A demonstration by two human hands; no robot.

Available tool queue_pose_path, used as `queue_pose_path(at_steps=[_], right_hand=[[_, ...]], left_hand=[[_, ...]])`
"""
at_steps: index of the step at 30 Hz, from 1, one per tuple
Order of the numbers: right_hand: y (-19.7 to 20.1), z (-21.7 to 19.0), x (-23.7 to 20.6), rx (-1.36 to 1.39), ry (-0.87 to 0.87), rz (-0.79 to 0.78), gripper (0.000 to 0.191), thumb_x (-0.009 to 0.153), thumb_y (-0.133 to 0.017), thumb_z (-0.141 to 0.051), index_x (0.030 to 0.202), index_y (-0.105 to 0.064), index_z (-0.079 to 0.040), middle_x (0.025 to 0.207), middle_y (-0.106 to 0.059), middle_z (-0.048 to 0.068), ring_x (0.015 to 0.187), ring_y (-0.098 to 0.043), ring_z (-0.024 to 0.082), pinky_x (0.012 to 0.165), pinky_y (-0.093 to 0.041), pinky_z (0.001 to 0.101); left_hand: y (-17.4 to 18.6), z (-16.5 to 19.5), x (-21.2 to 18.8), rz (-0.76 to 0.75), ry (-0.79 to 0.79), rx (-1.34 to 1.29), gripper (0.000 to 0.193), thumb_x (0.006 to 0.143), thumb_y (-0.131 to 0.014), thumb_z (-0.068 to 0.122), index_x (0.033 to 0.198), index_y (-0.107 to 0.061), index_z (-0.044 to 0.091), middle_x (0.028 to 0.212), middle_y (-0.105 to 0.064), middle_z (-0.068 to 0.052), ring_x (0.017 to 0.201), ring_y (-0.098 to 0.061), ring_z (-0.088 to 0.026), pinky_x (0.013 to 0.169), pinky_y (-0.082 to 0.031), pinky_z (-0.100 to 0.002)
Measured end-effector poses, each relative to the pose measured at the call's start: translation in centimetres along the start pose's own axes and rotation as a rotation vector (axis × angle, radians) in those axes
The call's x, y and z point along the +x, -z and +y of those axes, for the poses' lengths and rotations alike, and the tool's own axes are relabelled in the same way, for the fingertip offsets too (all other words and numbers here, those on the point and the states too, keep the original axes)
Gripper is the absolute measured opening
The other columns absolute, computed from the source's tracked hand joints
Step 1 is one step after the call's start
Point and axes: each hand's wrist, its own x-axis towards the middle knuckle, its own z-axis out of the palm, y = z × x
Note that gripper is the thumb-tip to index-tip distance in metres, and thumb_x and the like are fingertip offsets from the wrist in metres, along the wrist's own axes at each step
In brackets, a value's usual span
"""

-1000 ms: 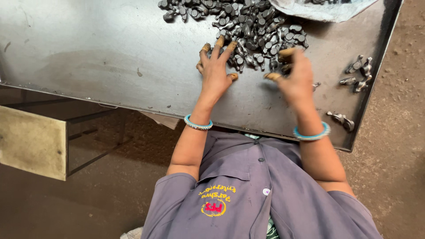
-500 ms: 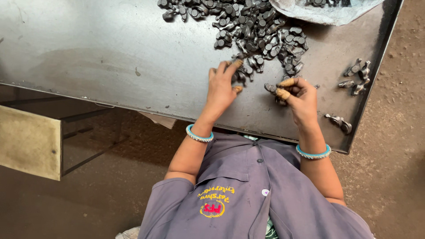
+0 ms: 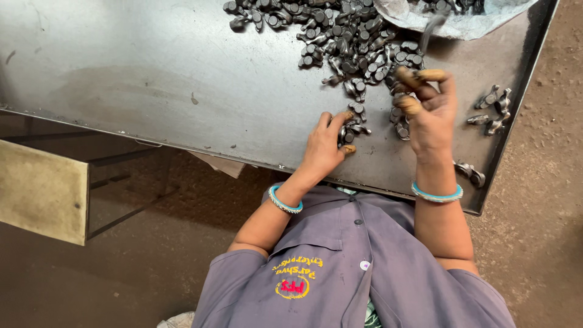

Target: The person stands at a metal table sorting small dark metal castings. They pick up individual castings, turn and feel them in their hands, place acceptable pieces into a cloth sack on the table, and set others aside on the table surface.

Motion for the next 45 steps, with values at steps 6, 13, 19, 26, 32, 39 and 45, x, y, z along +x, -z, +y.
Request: queue_pose_path(at_steps=[6, 13, 19, 26, 32, 39, 45], right_hand=[[-4.7, 1.1, -3.0, -1.312, 0.191, -0.251, 0.044, 0.068, -0.083, 0.002, 0.108, -0.068, -0.007, 0.105, -0.069, 0.012, 0.099, -0.057, 0.033, 0.088, -0.050, 0.0430], [-3.5, 2.9, -5.2, -1.373, 0.420, -0.269, 0.036, 0.074, -0.077, 0.004, 0.107, -0.068, -0.005, 0.110, -0.071, 0.008, 0.098, -0.060, 0.031, 0.085, -0.052, 0.0407], [-1.3, 2.4, -7.1, -1.354, 0.293, -0.226, 0.030, 0.073, -0.074, 0.006, 0.101, -0.067, -0.004, 0.101, -0.070, 0.010, 0.098, -0.061, 0.031, 0.085, -0.052, 0.0416], [-1.3, 2.4, -8.7, -1.405, 0.341, -0.211, 0.040, 0.070, -0.067, 0.008, 0.108, -0.067, -0.004, 0.106, -0.070, 0.012, 0.108, -0.059, 0.034, 0.091, -0.047, 0.0458], [-0.9, 3.6, -7.9, -1.402, 0.287, -0.190, 0.032, 0.065, -0.069, 0.007, 0.093, -0.064, -0.009, 0.098, -0.068, 0.007, 0.103, -0.059, 0.030, 0.087, -0.045, 0.0457], [1.1, 3.9, -7.7, -0.934, 0.131, -0.081, 0.035, 0.065, -0.055, 0.019, 0.090, -0.063, -0.004, 0.100, -0.067, 0.010, 0.097, -0.064, 0.027, 0.084, -0.053, 0.0376], [2.1, 5.1, -6.9, -0.365, 0.008, -0.022, 0.030, 0.077, -0.049, 0.022, 0.091, -0.062, -0.001, 0.115, -0.072, 0.008, 0.098, -0.063, 0.011, 0.085, -0.054, 0.0274]], left_hand=[[1.1, -0.1, -0.4, 0.031, 0.085, 0.017, 0.081, 0.061, -0.090, 0.007, 0.133, -0.052, 0.012, 0.117, -0.054, -0.017, 0.101, -0.062, -0.046, 0.083, -0.052, -0.052], [1.3, -0.5, -0.3, 0.047, 0.079, -0.022, 0.078, 0.060, -0.090, 0.006, 0.128, -0.053, 0.010, 0.117, -0.054, -0.016, 0.100, -0.063, -0.045, 0.080, -0.053, -0.051], [0.7, -0.6, -0.4, 0.026, 0.128, -0.084, 0.077, 0.062, -0.092, 0.010, 0.129, -0.054, 0.011, 0.114, -0.057, -0.014, 0.086, -0.066, -0.035, 0.075, -0.055, -0.046], [-0.5, -0.9, -0.1, 0.078, 0.042, -0.106, 0.079, 0.061, -0.093, 0.008, 0.130, -0.054, 0.005, 0.117, -0.057, -0.015, 0.080, -0.065, -0.031, 0.073, -0.055, -0.043], [0.0, -0.4, -0.3, 0.087, -0.035, -0.057, 0.082, 0.062, -0.092, 0.008, 0.135, -0.053, 0.006, 0.116, -0.057, -0.015, 0.090, -0.064, -0.035, 0.075, -0.055, -0.043], [0.7, 1.4, -1.0, 0.172, -0.053, 0.042, 0.085, 0.060, -0.090, 0.006, 0.137, -0.053, 0.007, 0.115, -0.050, -0.019, 0.091, -0.059, -0.039, 0.074, -0.052, -0.045], [0.1, 1.5, -1.0, 0.148, -0.150, -0.182, 0.036, 0.088, -0.072, 0.005, 0.123, -0.065, 0.003, 0.107, -0.065, -0.012, 0.087, -0.068, -0.027, 0.076, -0.057, -0.036]])
